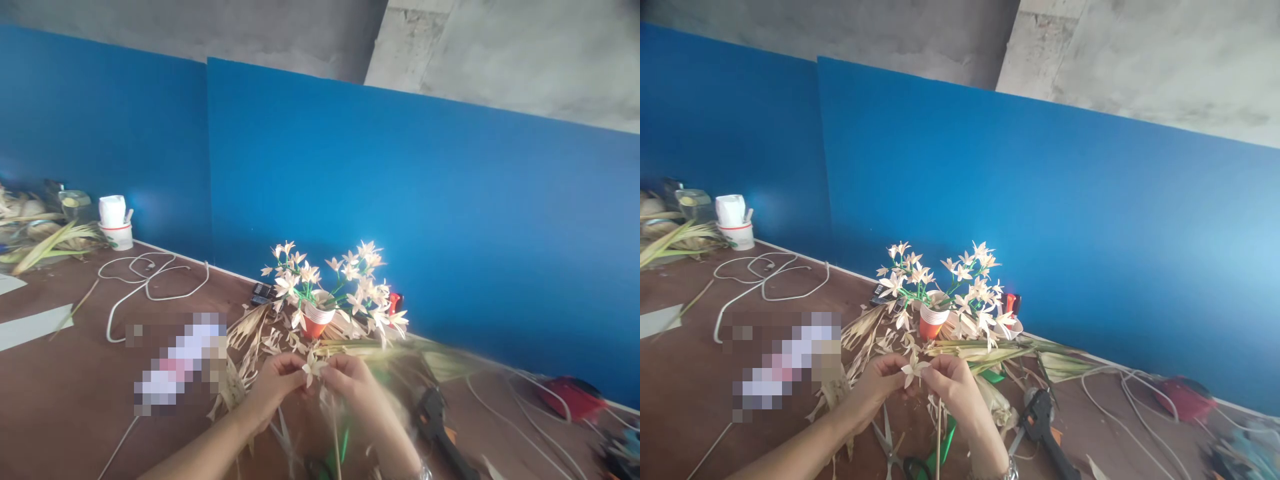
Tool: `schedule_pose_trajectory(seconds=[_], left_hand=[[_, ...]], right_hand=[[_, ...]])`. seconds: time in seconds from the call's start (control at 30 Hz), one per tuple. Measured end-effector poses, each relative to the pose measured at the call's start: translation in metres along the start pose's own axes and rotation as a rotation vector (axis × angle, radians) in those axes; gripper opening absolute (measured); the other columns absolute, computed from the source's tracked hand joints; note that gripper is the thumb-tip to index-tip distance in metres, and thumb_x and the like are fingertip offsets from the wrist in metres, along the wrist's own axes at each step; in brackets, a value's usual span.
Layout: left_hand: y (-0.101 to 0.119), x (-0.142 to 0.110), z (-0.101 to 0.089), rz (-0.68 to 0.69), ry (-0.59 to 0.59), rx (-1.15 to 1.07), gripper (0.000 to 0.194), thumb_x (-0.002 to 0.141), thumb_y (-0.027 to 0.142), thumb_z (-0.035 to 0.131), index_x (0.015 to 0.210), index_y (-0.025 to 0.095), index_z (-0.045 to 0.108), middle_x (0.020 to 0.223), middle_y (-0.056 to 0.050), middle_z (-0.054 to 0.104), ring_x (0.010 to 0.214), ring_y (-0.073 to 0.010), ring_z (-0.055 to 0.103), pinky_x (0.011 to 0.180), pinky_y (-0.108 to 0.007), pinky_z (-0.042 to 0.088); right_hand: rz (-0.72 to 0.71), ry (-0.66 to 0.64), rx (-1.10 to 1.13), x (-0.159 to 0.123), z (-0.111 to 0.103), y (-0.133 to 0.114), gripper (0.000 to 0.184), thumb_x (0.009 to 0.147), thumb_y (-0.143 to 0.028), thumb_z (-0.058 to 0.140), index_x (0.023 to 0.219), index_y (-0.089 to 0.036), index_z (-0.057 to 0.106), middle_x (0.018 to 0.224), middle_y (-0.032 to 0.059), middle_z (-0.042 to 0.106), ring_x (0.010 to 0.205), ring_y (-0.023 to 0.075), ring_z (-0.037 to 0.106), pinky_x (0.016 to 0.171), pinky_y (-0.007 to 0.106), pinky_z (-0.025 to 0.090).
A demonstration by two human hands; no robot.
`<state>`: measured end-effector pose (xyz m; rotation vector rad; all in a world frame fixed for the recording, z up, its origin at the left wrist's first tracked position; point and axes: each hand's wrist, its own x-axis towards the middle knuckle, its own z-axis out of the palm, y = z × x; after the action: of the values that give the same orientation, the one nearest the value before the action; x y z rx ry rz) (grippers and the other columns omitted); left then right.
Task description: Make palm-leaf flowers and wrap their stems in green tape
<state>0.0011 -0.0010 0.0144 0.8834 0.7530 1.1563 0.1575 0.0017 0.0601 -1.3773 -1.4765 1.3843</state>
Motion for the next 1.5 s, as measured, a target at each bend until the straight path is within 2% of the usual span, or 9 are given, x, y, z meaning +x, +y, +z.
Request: schedule_pose_trajectory(seconds=[0.23, 0.5, 0.63, 0.77, 0.87, 1.03, 1.27, 1.37, 1.5], left_hand=[[0.001, 0.000, 0.001, -0.024, -0.033, 0.036, 0.014, 0.065, 0.026, 0.072, 0.064, 0.012, 0.069, 0.053, -0.001, 0.064, 0.050, -0.0112, 0.055, 0.051, -0.022, 0.043], [-0.005, 0.002, -0.002, -0.033, -0.036, 0.018, 0.012, 0.064, 0.024, 0.072, 0.063, 0.012, 0.069, 0.054, -0.001, 0.065, 0.050, -0.0113, 0.056, 0.052, -0.022, 0.044], [-0.006, 0.002, -0.003, 0.009, -0.041, 0.029, 0.010, 0.065, 0.021, 0.070, 0.061, 0.013, 0.068, 0.054, -0.001, 0.065, 0.051, -0.0127, 0.057, 0.052, -0.023, 0.044], [-0.005, 0.001, -0.002, 0.021, -0.063, 0.047, 0.009, 0.065, 0.021, 0.071, 0.061, 0.013, 0.068, 0.054, -0.001, 0.065, 0.051, -0.0124, 0.056, 0.052, -0.023, 0.044], [-0.004, 0.000, -0.003, 0.014, -0.074, 0.050, 0.009, 0.064, 0.021, 0.072, 0.062, 0.014, 0.068, 0.055, -0.001, 0.066, 0.051, -0.0122, 0.057, 0.052, -0.023, 0.044], [-0.003, -0.001, -0.002, -0.029, -0.099, 0.032, 0.014, 0.063, 0.025, 0.075, 0.061, 0.013, 0.068, 0.054, -0.001, 0.065, 0.050, -0.0121, 0.056, 0.053, -0.023, 0.044], [-0.003, -0.004, -0.001, -0.134, -0.153, 0.026, 0.019, 0.058, 0.027, 0.078, 0.059, 0.013, 0.066, 0.053, -0.001, 0.065, 0.049, -0.0136, 0.058, 0.052, -0.024, 0.044], [-0.002, -0.006, 0.000, -0.196, -0.129, 0.051, 0.021, 0.054, 0.028, 0.080, 0.059, 0.014, 0.065, 0.051, 0.000, 0.065, 0.047, -0.0135, 0.058, 0.051, -0.024, 0.044], [0.001, -0.007, 0.001, -0.219, -0.131, 0.068, 0.022, 0.052, 0.030, 0.080, 0.058, 0.015, 0.065, 0.052, -0.001, 0.065, 0.047, -0.0137, 0.059, 0.049, -0.024, 0.044]], right_hand=[[-0.019, -0.005, -0.022, -0.004, 0.003, -0.005, 0.015, 0.070, -0.025, 0.057, 0.059, -0.014, 0.058, 0.053, -0.0012, 0.056, 0.052, 0.0097, 0.044, 0.051, 0.021, 0.031], [-0.011, 0.007, -0.083, -0.004, 0.001, -0.004, 0.014, 0.071, -0.025, 0.057, 0.061, -0.014, 0.058, 0.054, -0.0016, 0.054, 0.051, 0.0089, 0.043, 0.049, 0.021, 0.030], [-0.049, -0.017, -0.097, -0.003, -0.002, 0.001, 0.028, 0.076, -0.038, 0.057, 0.062, -0.014, 0.058, 0.052, -0.0023, 0.050, 0.049, 0.0082, 0.038, 0.047, 0.021, 0.028], [-0.060, 0.043, -0.072, -0.002, -0.005, 0.001, 0.040, 0.079, -0.051, 0.053, 0.061, -0.015, 0.054, 0.049, -0.0039, 0.044, 0.046, 0.0077, 0.034, 0.045, 0.022, 0.023], [-0.030, 0.050, -0.066, -0.002, -0.006, 0.001, 0.036, 0.077, -0.045, 0.056, 0.057, -0.016, 0.051, 0.048, -0.0047, 0.042, 0.045, 0.0071, 0.032, 0.045, 0.022, 0.023], [-0.004, -0.006, -0.024, -0.003, -0.005, 0.002, 0.021, 0.074, -0.031, 0.059, 0.062, -0.016, 0.055, 0.051, -0.0051, 0.045, 0.047, 0.0067, 0.032, 0.046, 0.021, 0.022], [-0.004, 0.010, 0.030, -0.004, -0.003, -0.003, 0.023, 0.073, -0.037, 0.062, 0.068, -0.014, 0.061, 0.057, -0.0028, 0.052, 0.054, 0.0088, 0.042, 0.052, 0.021, 0.031], [0.005, -0.026, 0.052, -0.004, -0.001, -0.002, 0.017, 0.068, -0.031, 0.064, 0.066, -0.014, 0.061, 0.057, -0.0031, 0.052, 0.055, 0.0085, 0.042, 0.053, 0.020, 0.031], [0.040, -0.012, 0.105, -0.004, 0.003, 0.000, 0.011, 0.064, -0.024, 0.062, 0.061, -0.015, 0.058, 0.054, -0.0041, 0.049, 0.052, 0.0078, 0.039, 0.052, 0.021, 0.028]])
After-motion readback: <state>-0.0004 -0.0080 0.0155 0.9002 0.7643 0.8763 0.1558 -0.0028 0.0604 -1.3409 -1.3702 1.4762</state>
